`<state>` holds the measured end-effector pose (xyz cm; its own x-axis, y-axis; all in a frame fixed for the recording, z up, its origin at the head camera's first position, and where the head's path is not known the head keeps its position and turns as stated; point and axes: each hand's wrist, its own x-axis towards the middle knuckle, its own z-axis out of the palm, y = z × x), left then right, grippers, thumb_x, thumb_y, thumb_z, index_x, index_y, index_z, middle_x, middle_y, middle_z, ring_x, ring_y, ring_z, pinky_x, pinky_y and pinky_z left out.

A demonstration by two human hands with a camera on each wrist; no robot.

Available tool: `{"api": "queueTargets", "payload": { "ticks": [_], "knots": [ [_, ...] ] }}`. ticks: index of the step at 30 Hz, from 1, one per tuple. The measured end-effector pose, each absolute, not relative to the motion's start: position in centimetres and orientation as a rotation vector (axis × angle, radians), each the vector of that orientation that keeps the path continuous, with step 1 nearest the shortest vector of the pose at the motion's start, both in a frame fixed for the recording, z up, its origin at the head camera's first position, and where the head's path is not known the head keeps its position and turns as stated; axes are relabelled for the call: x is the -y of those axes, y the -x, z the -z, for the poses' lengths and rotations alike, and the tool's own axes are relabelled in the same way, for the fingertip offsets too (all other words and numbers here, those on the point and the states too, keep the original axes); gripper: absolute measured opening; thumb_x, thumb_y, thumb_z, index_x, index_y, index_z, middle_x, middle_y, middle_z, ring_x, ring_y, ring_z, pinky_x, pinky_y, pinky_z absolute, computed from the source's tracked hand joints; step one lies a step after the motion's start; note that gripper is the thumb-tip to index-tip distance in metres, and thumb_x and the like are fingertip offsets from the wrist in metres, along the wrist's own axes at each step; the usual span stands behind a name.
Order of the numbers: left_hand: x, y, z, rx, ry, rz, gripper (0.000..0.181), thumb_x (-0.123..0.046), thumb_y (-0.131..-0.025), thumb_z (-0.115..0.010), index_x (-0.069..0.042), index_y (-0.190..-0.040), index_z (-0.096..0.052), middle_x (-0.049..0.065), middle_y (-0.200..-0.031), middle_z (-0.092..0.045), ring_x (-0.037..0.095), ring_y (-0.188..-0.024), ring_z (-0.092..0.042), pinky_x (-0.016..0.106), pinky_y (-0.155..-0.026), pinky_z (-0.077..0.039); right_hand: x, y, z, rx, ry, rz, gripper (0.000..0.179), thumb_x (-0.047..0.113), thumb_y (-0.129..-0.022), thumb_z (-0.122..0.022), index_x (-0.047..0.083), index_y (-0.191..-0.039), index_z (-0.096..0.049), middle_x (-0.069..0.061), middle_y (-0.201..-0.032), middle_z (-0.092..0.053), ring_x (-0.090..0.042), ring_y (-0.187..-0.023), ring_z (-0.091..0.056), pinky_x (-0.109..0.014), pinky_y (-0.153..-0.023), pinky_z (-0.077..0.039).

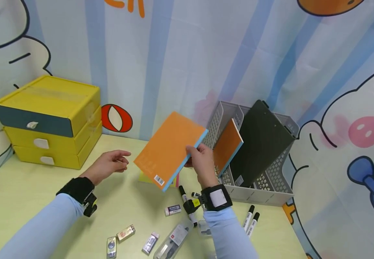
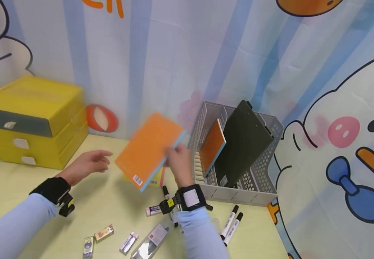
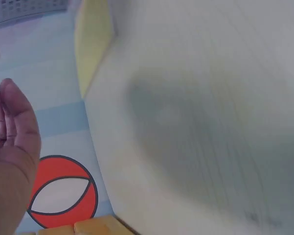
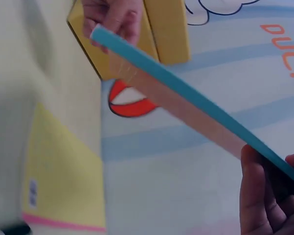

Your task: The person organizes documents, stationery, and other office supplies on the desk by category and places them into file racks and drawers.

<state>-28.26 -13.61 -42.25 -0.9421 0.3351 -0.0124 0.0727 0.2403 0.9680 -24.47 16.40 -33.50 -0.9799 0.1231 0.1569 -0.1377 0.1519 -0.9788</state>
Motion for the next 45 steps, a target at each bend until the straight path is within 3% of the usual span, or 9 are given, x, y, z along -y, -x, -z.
{"api": "queueTargets", "payload": {
  "ticks": [9, 12, 16, 25, 35, 38, 42, 45],
  "knots": [
    [15.8, 28.3, 43.3, -2.731, -0.268, -1.29, 0.039, -0.013, -0.102, -0.051, 0.006, -0.136, -0.05, 0.027, -0.122, -0.057, 0.04, -0.105, -0.053, 0.053, -0.094, -0.048, -21.9, 22.8, 30.0, 2.201, 0.085, -1.396, 0.024, 0.017, -0.093, -0.057, 0.003, -0.074, -0.061, -0.01, -0.067, -0.066, -0.022, -0.054, -0.063, -0.028, -0.047, -0.051],
    [16.2, 28.2, 43.4, -2.743, -0.262, -1.251, 0.04, -0.013, -0.102, -0.051, 0.008, -0.136, -0.049, 0.028, -0.122, -0.057, 0.041, -0.105, -0.053, 0.054, -0.095, -0.047, -23.9, 22.2, 29.1, 2.177, 0.163, -1.203, 0.028, 0.017, -0.089, -0.055, 0.006, -0.064, -0.05, -0.009, -0.058, -0.056, -0.022, -0.047, -0.055, -0.026, -0.041, -0.042],
    [16.5, 28.2, 43.4, -2.755, -0.266, -1.219, 0.041, -0.013, -0.102, -0.051, 0.009, -0.136, -0.049, 0.029, -0.121, -0.057, 0.041, -0.104, -0.053, 0.055, -0.095, -0.047, -26.0, 21.7, 28.3, 2.114, 0.258, -1.024, 0.03, 0.016, -0.09, -0.053, 0.007, -0.062, -0.045, -0.007, -0.053, -0.044, -0.02, -0.043, -0.044, -0.026, -0.038, -0.028],
    [16.4, 28.1, 43.4, -2.735, -0.252, -1.203, 0.041, -0.013, -0.103, -0.051, 0.008, -0.137, -0.047, 0.029, -0.123, -0.056, 0.041, -0.106, -0.052, 0.056, -0.097, -0.045, -27.4, 23.2, 29.2, 2.102, 0.298, -0.797, 0.031, 0.022, -0.098, -0.049, 0.005, -0.073, -0.053, -0.008, -0.058, -0.046, -0.023, -0.052, -0.051, -0.03, -0.043, -0.033],
    [16.2, 27.8, 43.6, -2.755, -0.263, -1.187, 0.039, -0.012, -0.102, -0.052, 0.008, -0.135, -0.05, 0.028, -0.12, -0.058, 0.039, -0.103, -0.053, 0.055, -0.096, -0.046, -27.4, 28.2, 33.8, 2.198, 0.355, -0.742, 0.037, 0.02, -0.1, -0.058, 0.006, -0.067, -0.048, -0.005, -0.058, -0.036, -0.027, -0.054, -0.044, -0.036, -0.052, -0.027],
    [16.3, 27.8, 43.7, -2.769, -0.268, -1.178, 0.038, -0.012, -0.101, -0.052, 0.008, -0.134, -0.051, 0.027, -0.12, -0.059, 0.039, -0.103, -0.053, 0.055, -0.096, -0.046, -27.3, 29.4, 35.1, 2.194, 0.404, -0.765, 0.035, 0.021, -0.1, -0.058, 0.003, -0.07, -0.051, -0.011, -0.06, -0.044, -0.032, -0.059, -0.05, -0.04, -0.053, -0.032],
    [16.3, 27.7, 43.7, -2.775, -0.279, -1.176, 0.037, -0.011, -0.101, -0.052, 0.008, -0.133, -0.052, 0.026, -0.117, -0.06, 0.037, -0.101, -0.054, 0.054, -0.095, -0.047, -27.3, 30.8, 37.0, 2.192, 0.48, -0.8, 0.031, 0.023, -0.1, -0.057, -0.005, -0.091, -0.066, -0.024, -0.086, -0.067, -0.044, -0.081, -0.064, -0.054, -0.069, -0.047],
    [16.4, 27.7, 43.7, -2.761, -0.282, -1.178, 0.038, -0.012, -0.101, -0.053, 0.008, -0.133, -0.052, 0.026, -0.118, -0.06, 0.037, -0.101, -0.054, 0.054, -0.095, -0.047, -27.2, 31.5, 38.5, 2.293, 0.577, -0.783, 0.036, 0.025, -0.102, -0.054, -0.008, -0.108, -0.067, -0.029, -0.104, -0.068, -0.048, -0.094, -0.064, -0.06, -0.078, -0.05]
  ]
}}
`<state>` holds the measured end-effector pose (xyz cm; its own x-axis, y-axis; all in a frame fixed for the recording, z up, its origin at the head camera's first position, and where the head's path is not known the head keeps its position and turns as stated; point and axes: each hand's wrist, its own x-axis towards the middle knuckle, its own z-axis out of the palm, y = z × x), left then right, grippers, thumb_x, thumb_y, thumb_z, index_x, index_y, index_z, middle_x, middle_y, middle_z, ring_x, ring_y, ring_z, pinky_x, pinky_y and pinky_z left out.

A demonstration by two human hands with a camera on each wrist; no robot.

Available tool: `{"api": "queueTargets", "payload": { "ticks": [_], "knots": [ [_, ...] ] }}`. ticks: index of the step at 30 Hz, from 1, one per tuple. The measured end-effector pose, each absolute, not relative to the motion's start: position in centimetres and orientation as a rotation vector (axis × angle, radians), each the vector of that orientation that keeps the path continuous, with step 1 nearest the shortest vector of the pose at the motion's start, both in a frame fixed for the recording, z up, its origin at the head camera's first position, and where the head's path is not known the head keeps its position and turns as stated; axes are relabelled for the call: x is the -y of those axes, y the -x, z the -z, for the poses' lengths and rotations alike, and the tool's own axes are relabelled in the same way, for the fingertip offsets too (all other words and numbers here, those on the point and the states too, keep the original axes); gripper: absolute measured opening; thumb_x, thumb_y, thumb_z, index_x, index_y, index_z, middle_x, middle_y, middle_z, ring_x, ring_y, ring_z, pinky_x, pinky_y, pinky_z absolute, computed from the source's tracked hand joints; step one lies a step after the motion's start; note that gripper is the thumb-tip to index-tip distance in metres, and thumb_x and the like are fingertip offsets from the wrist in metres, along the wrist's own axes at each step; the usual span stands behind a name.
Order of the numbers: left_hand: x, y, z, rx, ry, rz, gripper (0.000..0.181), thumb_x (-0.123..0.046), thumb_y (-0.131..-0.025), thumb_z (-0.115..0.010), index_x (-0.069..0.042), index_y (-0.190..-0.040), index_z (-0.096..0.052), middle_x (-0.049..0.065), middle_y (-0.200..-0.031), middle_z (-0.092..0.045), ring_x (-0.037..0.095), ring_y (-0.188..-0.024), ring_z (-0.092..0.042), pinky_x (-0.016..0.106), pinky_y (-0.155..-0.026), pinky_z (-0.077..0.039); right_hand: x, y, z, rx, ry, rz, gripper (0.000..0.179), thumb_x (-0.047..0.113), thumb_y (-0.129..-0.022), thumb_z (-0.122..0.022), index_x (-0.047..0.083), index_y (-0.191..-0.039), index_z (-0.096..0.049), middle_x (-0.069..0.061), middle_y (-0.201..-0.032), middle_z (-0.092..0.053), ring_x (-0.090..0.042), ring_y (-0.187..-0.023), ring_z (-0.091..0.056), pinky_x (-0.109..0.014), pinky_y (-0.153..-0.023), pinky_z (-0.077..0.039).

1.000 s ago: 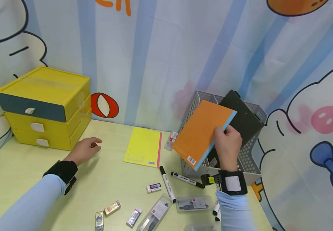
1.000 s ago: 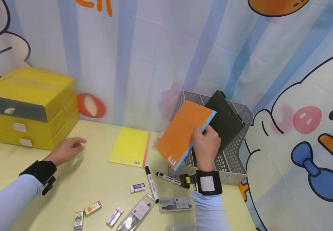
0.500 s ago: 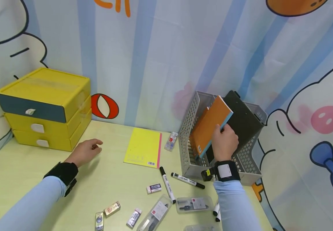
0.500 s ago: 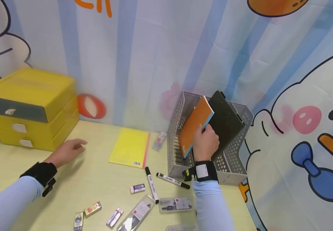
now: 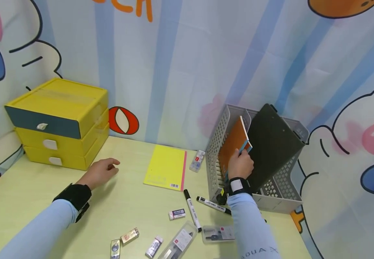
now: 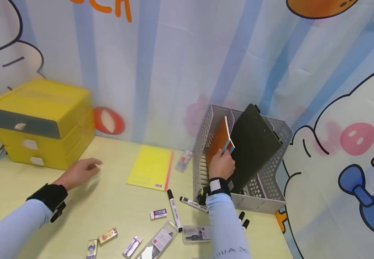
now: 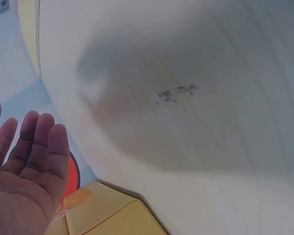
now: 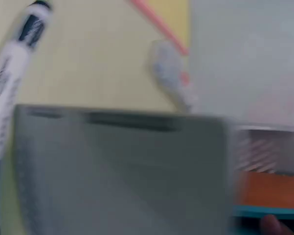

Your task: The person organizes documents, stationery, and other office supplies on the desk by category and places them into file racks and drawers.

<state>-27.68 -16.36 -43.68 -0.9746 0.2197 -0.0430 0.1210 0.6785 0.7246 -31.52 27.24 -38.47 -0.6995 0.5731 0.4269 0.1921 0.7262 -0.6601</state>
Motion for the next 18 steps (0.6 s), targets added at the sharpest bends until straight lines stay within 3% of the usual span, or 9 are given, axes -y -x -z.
{"api": "queueTargets", "payload": {
  "ticks": [4, 18],
  "knots": [
    [16.3, 27.6, 43.8, -2.745, -0.287, -1.178, 0.038, -0.012, -0.101, -0.053, 0.008, -0.134, -0.051, 0.026, -0.121, -0.059, 0.038, -0.105, -0.054, 0.055, -0.096, -0.046, -27.2, 31.8, 39.5, 2.479, 0.675, -0.654, 0.043, 0.029, -0.102, -0.052, -0.01, -0.107, -0.069, -0.031, -0.103, -0.067, -0.047, -0.091, -0.065, -0.058, -0.075, -0.052],
    [15.5, 27.6, 44.2, -2.74, -0.284, -1.166, 0.036, -0.011, -0.101, -0.054, 0.008, -0.132, -0.053, 0.024, -0.118, -0.06, 0.036, -0.101, -0.054, 0.053, -0.094, -0.048, -29.2, 30.7, 39.0, 2.56, 0.785, -0.483, 0.062, 0.052, -0.096, -0.056, -0.006, -0.076, -0.068, -0.024, -0.074, -0.066, -0.04, -0.068, -0.066, -0.051, -0.056, -0.051]
  ]
}}
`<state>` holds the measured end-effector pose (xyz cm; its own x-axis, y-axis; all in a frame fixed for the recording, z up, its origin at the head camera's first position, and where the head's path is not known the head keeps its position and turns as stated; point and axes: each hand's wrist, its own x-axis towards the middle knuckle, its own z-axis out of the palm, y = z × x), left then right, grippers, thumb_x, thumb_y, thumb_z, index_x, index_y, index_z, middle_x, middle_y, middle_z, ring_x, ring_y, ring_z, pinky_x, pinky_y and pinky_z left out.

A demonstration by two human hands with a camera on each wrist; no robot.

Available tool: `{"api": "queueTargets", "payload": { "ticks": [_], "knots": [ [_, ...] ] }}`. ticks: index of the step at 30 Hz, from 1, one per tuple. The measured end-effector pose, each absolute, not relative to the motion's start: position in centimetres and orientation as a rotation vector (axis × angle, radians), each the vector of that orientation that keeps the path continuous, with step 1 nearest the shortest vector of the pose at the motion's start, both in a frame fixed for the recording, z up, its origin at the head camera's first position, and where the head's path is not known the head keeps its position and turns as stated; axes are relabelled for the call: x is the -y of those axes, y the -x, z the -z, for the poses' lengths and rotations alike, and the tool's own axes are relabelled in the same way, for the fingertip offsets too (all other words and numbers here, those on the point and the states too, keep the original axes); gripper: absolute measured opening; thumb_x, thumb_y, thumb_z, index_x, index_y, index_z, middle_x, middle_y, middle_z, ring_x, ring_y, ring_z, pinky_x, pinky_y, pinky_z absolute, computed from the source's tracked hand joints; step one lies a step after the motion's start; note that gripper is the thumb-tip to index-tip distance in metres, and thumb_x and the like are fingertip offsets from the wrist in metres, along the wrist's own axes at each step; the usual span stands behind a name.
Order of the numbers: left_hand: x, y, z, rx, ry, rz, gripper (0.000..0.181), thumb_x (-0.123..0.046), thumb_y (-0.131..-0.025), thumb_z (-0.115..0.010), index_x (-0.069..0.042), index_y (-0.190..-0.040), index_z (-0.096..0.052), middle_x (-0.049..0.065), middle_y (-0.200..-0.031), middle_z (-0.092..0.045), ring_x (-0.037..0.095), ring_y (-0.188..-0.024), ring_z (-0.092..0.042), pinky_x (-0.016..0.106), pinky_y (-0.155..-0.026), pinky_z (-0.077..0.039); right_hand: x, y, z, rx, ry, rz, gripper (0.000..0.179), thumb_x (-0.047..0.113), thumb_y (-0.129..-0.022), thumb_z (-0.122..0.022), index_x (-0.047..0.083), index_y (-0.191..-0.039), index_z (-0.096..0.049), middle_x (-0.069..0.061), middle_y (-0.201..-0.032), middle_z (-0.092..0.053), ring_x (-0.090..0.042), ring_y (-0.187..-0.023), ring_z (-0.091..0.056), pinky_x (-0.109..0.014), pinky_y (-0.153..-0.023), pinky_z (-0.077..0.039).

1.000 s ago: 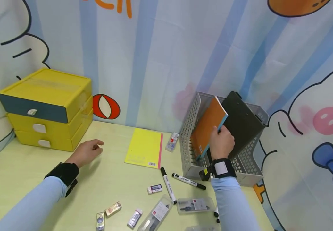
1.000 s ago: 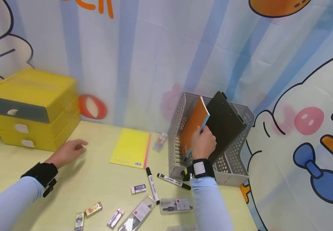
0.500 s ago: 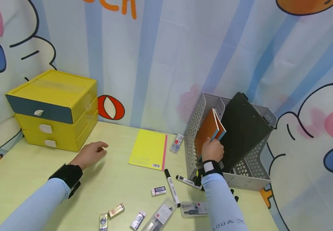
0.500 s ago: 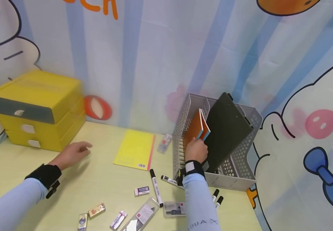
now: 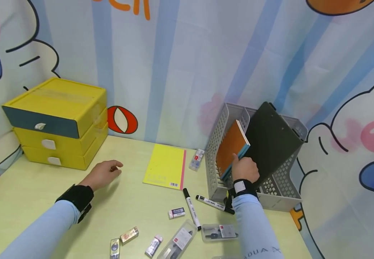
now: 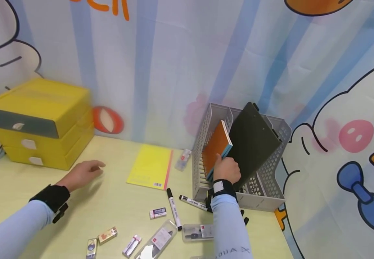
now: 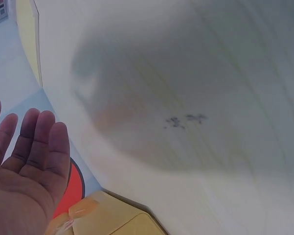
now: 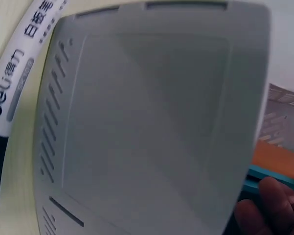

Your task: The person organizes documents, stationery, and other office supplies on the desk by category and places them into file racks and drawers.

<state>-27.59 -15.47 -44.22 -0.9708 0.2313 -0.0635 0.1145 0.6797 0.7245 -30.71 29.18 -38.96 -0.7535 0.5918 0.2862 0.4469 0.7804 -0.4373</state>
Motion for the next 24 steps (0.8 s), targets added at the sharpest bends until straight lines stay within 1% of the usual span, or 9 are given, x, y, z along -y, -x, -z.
{"api": "queueTargets", "payload": {
  "ticks": [4, 6, 9, 12, 14, 16, 19, 21, 24],
  "knots": [
    [15.1, 27.7, 44.1, -2.745, -0.294, -1.159, 0.036, -0.011, -0.101, -0.053, 0.008, -0.132, -0.053, 0.025, -0.119, -0.06, 0.037, -0.103, -0.054, 0.053, -0.094, -0.047, -29.1, 30.3, 38.7, 2.541, 0.767, -0.522, 0.06, 0.051, -0.097, -0.056, 0.002, -0.063, -0.061, -0.012, -0.057, -0.053, -0.035, -0.06, -0.062, -0.044, -0.048, -0.045],
    [15.0, 27.7, 44.0, -2.746, -0.303, -1.154, 0.037, -0.011, -0.101, -0.053, 0.008, -0.133, -0.052, 0.025, -0.119, -0.06, 0.037, -0.103, -0.054, 0.054, -0.094, -0.047, -29.0, 30.1, 38.4, 2.517, 0.75, -0.532, 0.059, 0.049, -0.098, -0.056, 0.005, -0.059, -0.058, -0.008, -0.054, -0.048, -0.032, -0.057, -0.06, -0.041, -0.046, -0.041],
    [14.8, 27.9, 43.9, -2.749, -0.308, -1.146, 0.038, -0.011, -0.101, -0.053, 0.008, -0.133, -0.052, 0.025, -0.118, -0.06, 0.037, -0.102, -0.054, 0.053, -0.094, -0.047, -28.6, 29.7, 37.8, 2.458, 0.716, -0.546, 0.057, 0.045, -0.099, -0.055, 0.009, -0.055, -0.053, -0.006, -0.051, -0.045, -0.031, -0.054, -0.057, -0.04, -0.045, -0.038],
    [14.7, 28.0, 43.8, -2.742, -0.297, -1.139, 0.039, -0.012, -0.101, -0.053, 0.007, -0.135, -0.05, 0.025, -0.118, -0.059, 0.038, -0.102, -0.053, 0.053, -0.094, -0.048, -27.8, 29.5, 37.1, 2.374, 0.654, -0.571, 0.055, 0.042, -0.099, -0.055, 0.011, -0.053, -0.051, -0.005, -0.05, -0.045, -0.031, -0.053, -0.055, -0.039, -0.044, -0.035],
    [14.5, 28.0, 43.6, -2.732, -0.282, -1.141, 0.04, -0.013, -0.102, -0.053, 0.007, -0.137, -0.049, 0.025, -0.119, -0.058, 0.038, -0.103, -0.053, 0.053, -0.095, -0.047, -26.9, 29.4, 36.5, 2.336, 0.601, -0.609, 0.055, 0.041, -0.1, -0.054, 0.011, -0.054, -0.053, -0.007, -0.051, -0.047, -0.031, -0.053, -0.055, -0.039, -0.045, -0.033],
    [14.2, 28.0, 43.5, -2.723, -0.274, -1.138, 0.041, -0.013, -0.102, -0.053, 0.007, -0.138, -0.047, 0.026, -0.121, -0.058, 0.038, -0.105, -0.053, 0.053, -0.095, -0.047, -25.9, 29.2, 36.0, 2.308, 0.541, -0.63, 0.053, 0.041, -0.1, -0.053, 0.009, -0.057, -0.059, -0.01, -0.055, -0.054, -0.034, -0.057, -0.058, -0.042, -0.047, -0.037],
    [13.5, 28.1, 43.2, -2.72, -0.269, -1.132, 0.042, -0.014, -0.102, -0.052, 0.007, -0.139, -0.046, 0.027, -0.123, -0.056, 0.039, -0.107, -0.053, 0.054, -0.096, -0.047, -24.2, 29.1, 35.4, 2.318, 0.45, -0.655, 0.05, 0.04, -0.1, -0.052, 0.006, -0.068, -0.07, -0.014, -0.066, -0.065, -0.036, -0.067, -0.064, -0.048, -0.054, -0.045],
    [12.9, 28.2, 43.2, -2.716, -0.265, -1.124, 0.043, -0.014, -0.102, -0.052, 0.007, -0.139, -0.046, 0.027, -0.124, -0.056, 0.04, -0.108, -0.053, 0.054, -0.096, -0.047, -23.1, 29.0, 35.4, 2.363, 0.395, -0.647, 0.047, 0.039, -0.1, -0.053, 0.006, -0.072, -0.072, -0.014, -0.069, -0.067, -0.036, -0.071, -0.066, -0.049, -0.057, -0.047],
    [11.9, 28.3, 43.4, -2.707, -0.253, -1.107, 0.044, -0.016, -0.102, -0.053, 0.007, -0.139, -0.046, 0.028, -0.127, -0.054, 0.041, -0.111, -0.053, 0.054, -0.097, -0.046, -21.2, 28.9, 36.0, 2.508, 0.316, -0.662, 0.043, 0.035, -0.099, -0.055, 0.007, -0.071, -0.071, -0.009, -0.064, -0.063, -0.03, -0.064, -0.063, -0.041, -0.051, -0.044]
  ]
}}
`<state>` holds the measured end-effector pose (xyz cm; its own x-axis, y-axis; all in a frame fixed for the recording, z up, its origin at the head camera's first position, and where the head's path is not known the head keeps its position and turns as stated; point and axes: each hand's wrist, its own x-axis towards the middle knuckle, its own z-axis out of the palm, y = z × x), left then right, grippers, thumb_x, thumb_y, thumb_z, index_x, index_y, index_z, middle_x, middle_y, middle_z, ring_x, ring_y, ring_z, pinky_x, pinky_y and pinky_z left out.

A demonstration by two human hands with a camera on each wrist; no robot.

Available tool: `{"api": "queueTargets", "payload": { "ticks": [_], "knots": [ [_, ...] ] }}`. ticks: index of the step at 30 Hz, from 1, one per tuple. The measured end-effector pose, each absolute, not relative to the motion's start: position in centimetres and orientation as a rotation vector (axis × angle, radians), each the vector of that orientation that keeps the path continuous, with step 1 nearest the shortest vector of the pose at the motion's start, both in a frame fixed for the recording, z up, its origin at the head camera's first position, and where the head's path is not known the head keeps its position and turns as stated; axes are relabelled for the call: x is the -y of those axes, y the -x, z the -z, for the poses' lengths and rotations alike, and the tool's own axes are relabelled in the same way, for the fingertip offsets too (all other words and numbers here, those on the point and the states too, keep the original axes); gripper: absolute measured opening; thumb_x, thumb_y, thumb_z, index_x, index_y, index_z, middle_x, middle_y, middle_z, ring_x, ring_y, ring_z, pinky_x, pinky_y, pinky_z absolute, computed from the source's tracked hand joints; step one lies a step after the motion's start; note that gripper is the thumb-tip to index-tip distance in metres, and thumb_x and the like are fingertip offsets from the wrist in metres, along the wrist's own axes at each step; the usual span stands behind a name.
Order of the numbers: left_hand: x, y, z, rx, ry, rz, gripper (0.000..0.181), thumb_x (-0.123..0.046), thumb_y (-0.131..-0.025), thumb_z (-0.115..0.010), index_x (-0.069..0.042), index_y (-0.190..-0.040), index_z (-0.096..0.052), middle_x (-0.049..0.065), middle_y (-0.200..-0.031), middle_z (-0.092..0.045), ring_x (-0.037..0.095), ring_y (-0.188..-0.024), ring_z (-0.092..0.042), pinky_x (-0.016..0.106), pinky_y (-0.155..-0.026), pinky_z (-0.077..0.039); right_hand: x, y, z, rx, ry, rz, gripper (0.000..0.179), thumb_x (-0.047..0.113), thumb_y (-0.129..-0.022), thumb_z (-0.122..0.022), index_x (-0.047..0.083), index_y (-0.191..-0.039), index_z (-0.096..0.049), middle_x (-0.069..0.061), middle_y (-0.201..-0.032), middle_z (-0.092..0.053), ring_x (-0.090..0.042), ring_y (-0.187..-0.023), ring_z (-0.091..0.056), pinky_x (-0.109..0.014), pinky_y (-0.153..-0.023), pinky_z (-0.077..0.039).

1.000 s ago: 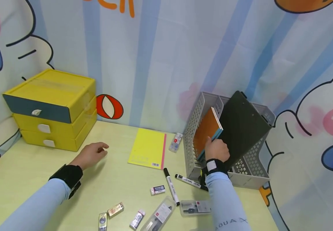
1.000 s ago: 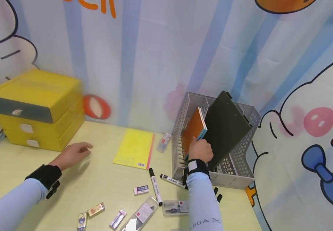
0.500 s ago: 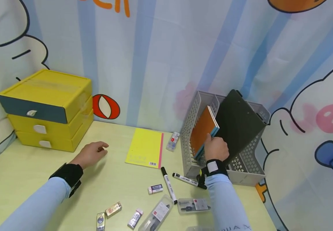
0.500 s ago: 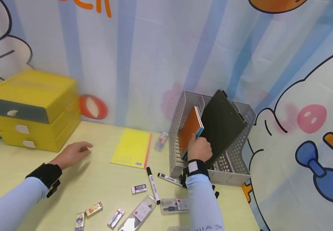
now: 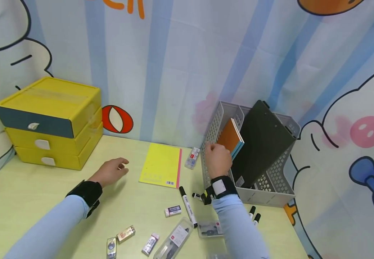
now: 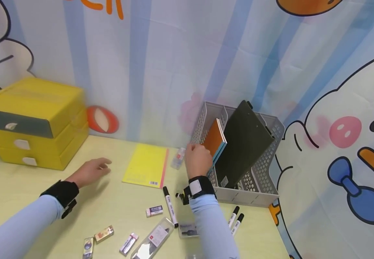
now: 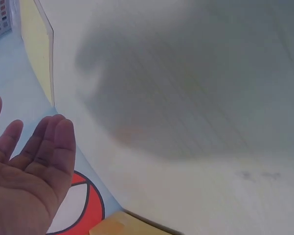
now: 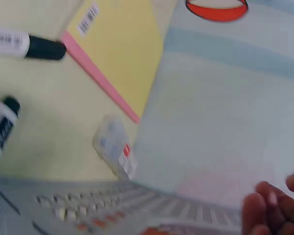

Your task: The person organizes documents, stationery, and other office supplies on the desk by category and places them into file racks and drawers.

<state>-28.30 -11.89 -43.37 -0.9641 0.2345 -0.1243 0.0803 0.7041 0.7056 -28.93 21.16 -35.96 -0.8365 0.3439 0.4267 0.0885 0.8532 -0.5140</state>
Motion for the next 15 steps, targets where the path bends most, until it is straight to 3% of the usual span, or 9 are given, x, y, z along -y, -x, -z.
{"api": "queueTargets", "payload": {
  "ticks": [4, 7, 11, 15],
  "knots": [
    [10.9, 28.6, 44.1, -2.7, -0.257, -1.075, 0.045, -0.018, -0.101, -0.054, 0.006, -0.138, -0.047, 0.03, -0.13, -0.053, 0.043, -0.116, -0.052, 0.055, -0.098, -0.045, -18.8, 29.1, 38.0, 2.776, 0.213, -0.707, 0.044, 0.03, -0.099, -0.057, 0.008, -0.06, -0.061, -0.002, -0.054, -0.048, -0.02, -0.051, -0.048, -0.03, -0.045, -0.03],
    [10.2, 28.9, 44.8, -2.701, -0.287, -1.052, 0.045, -0.019, -0.1, -0.055, 0.007, -0.137, -0.047, 0.031, -0.132, -0.053, 0.045, -0.12, -0.051, 0.056, -0.1, -0.043, -17.6, 29.6, 40.1, 2.957, 0.196, -0.777, 0.042, 0.029, -0.098, -0.057, 0.007, -0.062, -0.058, -0.002, -0.055, -0.048, -0.018, -0.047, -0.048, -0.028, -0.044, -0.031],
    [9.1, 28.9, 45.3, -2.683, -0.286, -1.048, 0.047, -0.019, -0.099, -0.056, 0.008, -0.137, -0.047, 0.031, -0.134, -0.052, 0.045, -0.124, -0.049, 0.057, -0.103, -0.04, -16.4, 30.0, 42.2, 3.109, 0.243, -0.928, 0.033, 0.027, -0.098, -0.057, -0.003, -0.089, -0.068, -0.012, -0.083, -0.066, -0.022, -0.058, -0.062, -0.029, -0.05, -0.046],
    [7.9, 28.9, 45.8, -2.67, -0.265, -1.041, 0.049, -0.019, -0.098, -0.059, 0.007, -0.138, -0.047, 0.03, -0.137, -0.051, 0.043, -0.125, -0.049, 0.056, -0.104, -0.039, -15.5, 29.9, 42.9, 3.174, 0.269, -0.997, 0.031, 0.021, -0.098, -0.054, -0.007, -0.101, -0.065, -0.016, -0.092, -0.064, -0.021, -0.062, -0.056, -0.027, -0.052, -0.043]
  ]
}}
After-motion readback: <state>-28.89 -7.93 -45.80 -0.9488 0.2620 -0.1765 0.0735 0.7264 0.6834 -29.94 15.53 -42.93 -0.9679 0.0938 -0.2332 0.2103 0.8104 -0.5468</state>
